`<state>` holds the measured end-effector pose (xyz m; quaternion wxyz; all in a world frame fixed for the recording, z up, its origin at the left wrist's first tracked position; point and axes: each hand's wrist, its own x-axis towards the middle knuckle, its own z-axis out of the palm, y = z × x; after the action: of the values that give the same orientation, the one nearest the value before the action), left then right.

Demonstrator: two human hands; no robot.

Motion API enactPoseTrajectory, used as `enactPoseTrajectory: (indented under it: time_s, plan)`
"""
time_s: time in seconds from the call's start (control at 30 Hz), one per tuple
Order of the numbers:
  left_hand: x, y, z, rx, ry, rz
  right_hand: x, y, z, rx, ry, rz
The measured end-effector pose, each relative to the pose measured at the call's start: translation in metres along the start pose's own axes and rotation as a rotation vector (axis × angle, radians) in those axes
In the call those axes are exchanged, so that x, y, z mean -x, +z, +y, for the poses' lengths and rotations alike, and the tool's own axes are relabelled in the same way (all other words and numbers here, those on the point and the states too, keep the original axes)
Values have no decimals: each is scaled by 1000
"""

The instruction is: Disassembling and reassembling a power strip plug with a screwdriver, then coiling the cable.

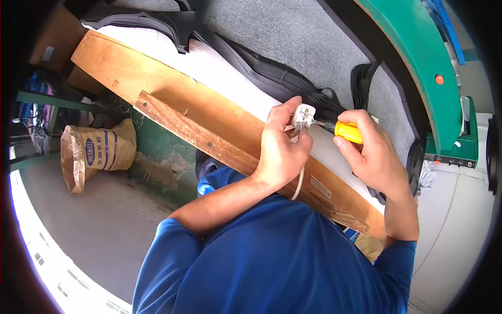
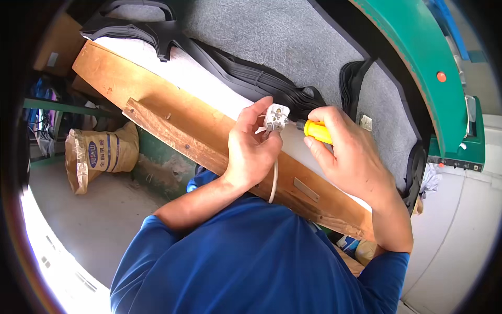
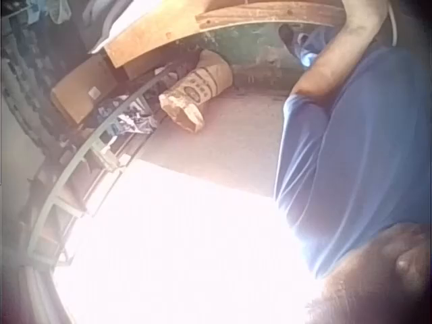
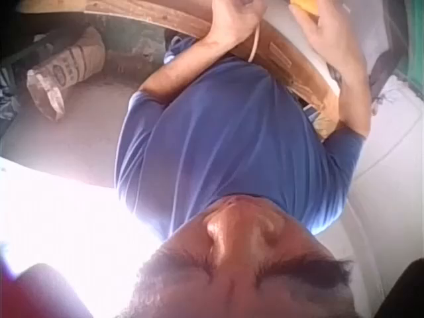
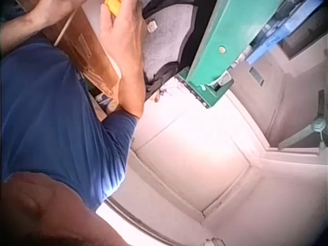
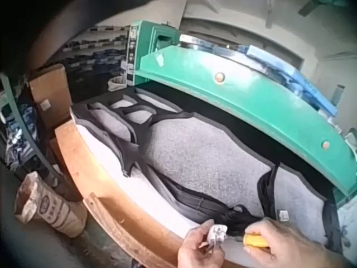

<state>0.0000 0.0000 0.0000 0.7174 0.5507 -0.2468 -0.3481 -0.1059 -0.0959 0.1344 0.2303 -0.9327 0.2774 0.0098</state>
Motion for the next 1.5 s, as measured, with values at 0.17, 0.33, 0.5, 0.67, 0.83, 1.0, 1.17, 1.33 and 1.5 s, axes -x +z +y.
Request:
enactPoseTrajectory:
  time_s: [0.17, 0.33, 0.5, 0.67, 0.83, 1.0, 1.17, 1.33, 1.5]
  plan:
    - [-3, -1, -5, -13, 43, 17, -1, 11, 10, 243, -359, 155]
    - [-5, 0, -13, -24, 74, 8, -2, 8, 12, 486, -492, 171]
    - [-5, 2, -14, 0, 123, 16, -2, 10, 15, 536, -502, 138]
    - [-3, 6, -8, -124, 184, 51, 6, 31, 23, -287, 172, 166]
    - [-5, 8, -10, -159, 191, 46, 12, 26, 14, -577, 271, 99]
    - [-5, 8, -9, -182, 218, 67, 12, 17, 32, 409, -394, 130]
    - [-5, 5, -10, -196, 183, 24, 3, 8, 36, 670, -595, 13]
    - [-7, 5, -12, -167, 165, 14, -1, 13, 47, 516, -565, 26]
    - [-7, 7, -10, -70, 118, 59, -6, 13, 48, 346, -532, 38]
